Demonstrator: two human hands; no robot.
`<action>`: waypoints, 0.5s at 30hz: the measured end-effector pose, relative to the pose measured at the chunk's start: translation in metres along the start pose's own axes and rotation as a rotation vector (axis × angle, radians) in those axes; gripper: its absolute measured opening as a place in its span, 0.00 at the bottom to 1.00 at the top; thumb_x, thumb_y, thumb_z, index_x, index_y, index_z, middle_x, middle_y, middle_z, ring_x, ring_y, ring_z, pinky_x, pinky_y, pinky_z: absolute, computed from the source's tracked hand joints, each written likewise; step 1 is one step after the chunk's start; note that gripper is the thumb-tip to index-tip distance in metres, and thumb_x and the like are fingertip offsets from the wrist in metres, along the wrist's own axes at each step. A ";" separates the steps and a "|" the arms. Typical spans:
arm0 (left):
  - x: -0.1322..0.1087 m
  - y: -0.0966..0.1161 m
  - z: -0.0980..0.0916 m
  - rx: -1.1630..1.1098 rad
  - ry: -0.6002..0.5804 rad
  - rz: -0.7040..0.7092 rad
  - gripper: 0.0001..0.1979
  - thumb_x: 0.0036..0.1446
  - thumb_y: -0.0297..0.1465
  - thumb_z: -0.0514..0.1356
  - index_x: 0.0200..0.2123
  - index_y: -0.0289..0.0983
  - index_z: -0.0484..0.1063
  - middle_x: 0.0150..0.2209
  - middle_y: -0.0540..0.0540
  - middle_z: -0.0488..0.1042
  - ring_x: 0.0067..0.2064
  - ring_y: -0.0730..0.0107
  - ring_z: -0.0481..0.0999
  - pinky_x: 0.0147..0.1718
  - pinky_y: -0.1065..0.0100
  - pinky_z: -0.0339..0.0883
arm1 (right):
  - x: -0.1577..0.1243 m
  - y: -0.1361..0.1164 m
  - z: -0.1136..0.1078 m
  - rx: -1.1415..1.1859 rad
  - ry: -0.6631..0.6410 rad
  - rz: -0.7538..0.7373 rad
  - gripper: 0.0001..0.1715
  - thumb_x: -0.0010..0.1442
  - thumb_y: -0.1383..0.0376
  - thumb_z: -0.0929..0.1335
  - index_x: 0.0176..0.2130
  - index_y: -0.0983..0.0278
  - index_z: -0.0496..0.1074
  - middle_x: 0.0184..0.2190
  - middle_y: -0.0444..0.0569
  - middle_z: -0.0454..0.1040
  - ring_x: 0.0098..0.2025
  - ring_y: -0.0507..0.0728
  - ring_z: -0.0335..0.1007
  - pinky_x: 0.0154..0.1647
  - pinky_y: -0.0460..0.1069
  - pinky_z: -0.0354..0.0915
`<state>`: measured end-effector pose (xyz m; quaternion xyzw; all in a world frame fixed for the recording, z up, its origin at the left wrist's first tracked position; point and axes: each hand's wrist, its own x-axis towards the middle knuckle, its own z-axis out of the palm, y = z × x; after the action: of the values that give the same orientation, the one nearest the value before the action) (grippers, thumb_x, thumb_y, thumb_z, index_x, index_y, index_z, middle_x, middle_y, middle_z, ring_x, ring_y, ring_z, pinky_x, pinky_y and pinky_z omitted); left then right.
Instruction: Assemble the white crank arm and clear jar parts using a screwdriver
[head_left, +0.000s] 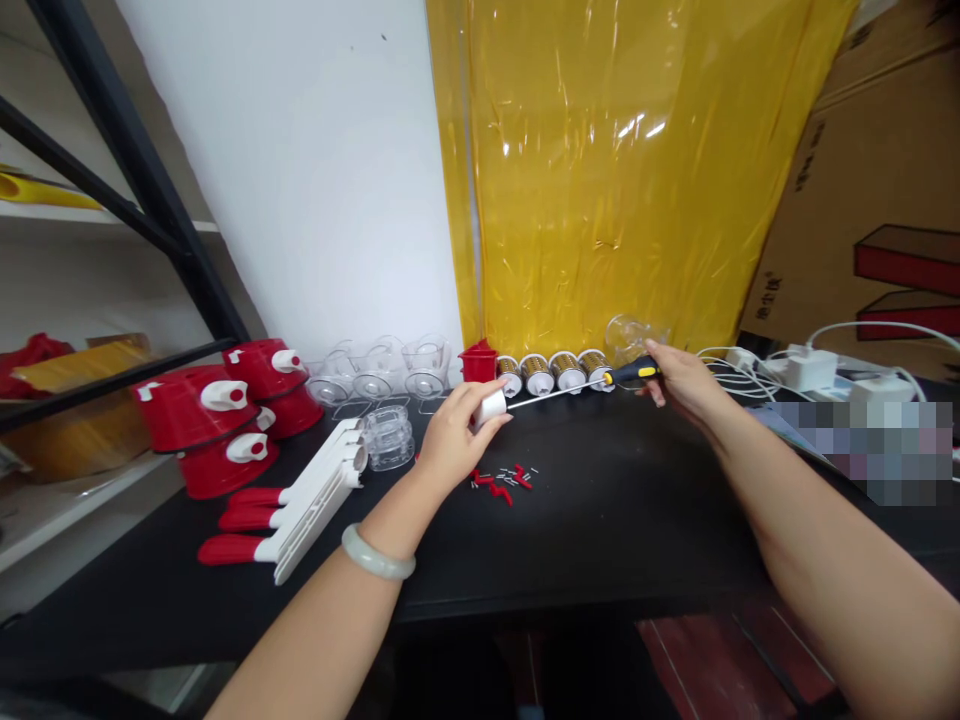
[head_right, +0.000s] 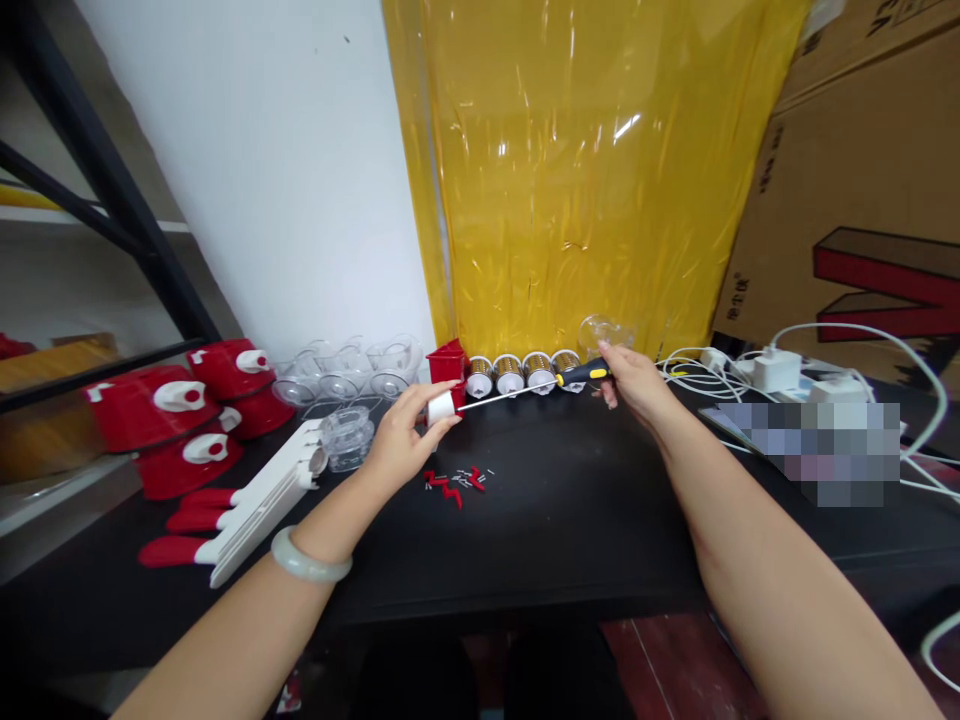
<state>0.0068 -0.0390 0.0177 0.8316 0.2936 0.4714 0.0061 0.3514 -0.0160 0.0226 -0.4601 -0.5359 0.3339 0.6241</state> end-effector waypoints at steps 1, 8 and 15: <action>0.000 0.000 0.000 0.006 -0.001 0.003 0.20 0.63 0.35 0.61 0.58 0.45 0.68 0.51 0.44 0.73 0.52 0.63 0.73 0.50 0.61 0.69 | -0.001 0.000 0.001 -0.027 0.016 0.018 0.29 0.54 0.39 0.68 0.22 0.59 0.64 0.07 0.39 0.58 0.09 0.49 0.51 0.26 0.52 0.72; 0.000 0.003 -0.001 0.034 0.005 0.003 0.20 0.63 0.35 0.61 0.58 0.45 0.68 0.51 0.44 0.73 0.51 0.63 0.74 0.51 0.60 0.68 | 0.003 0.000 0.007 0.050 0.095 0.098 0.24 0.59 0.45 0.64 0.24 0.59 0.66 0.14 0.44 0.67 0.15 0.54 0.65 0.28 0.55 0.73; 0.000 0.000 -0.002 0.048 0.054 -0.076 0.20 0.64 0.35 0.59 0.58 0.44 0.67 0.53 0.42 0.71 0.54 0.59 0.72 0.51 0.59 0.69 | -0.002 -0.004 0.006 0.374 -0.189 0.078 0.12 0.53 0.55 0.70 0.37 0.57 0.70 0.38 0.48 0.79 0.41 0.61 0.78 0.40 0.58 0.74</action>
<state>0.0052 -0.0395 0.0183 0.8068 0.3361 0.4859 -0.0038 0.3445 -0.0176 0.0258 -0.3232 -0.5026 0.4933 0.6322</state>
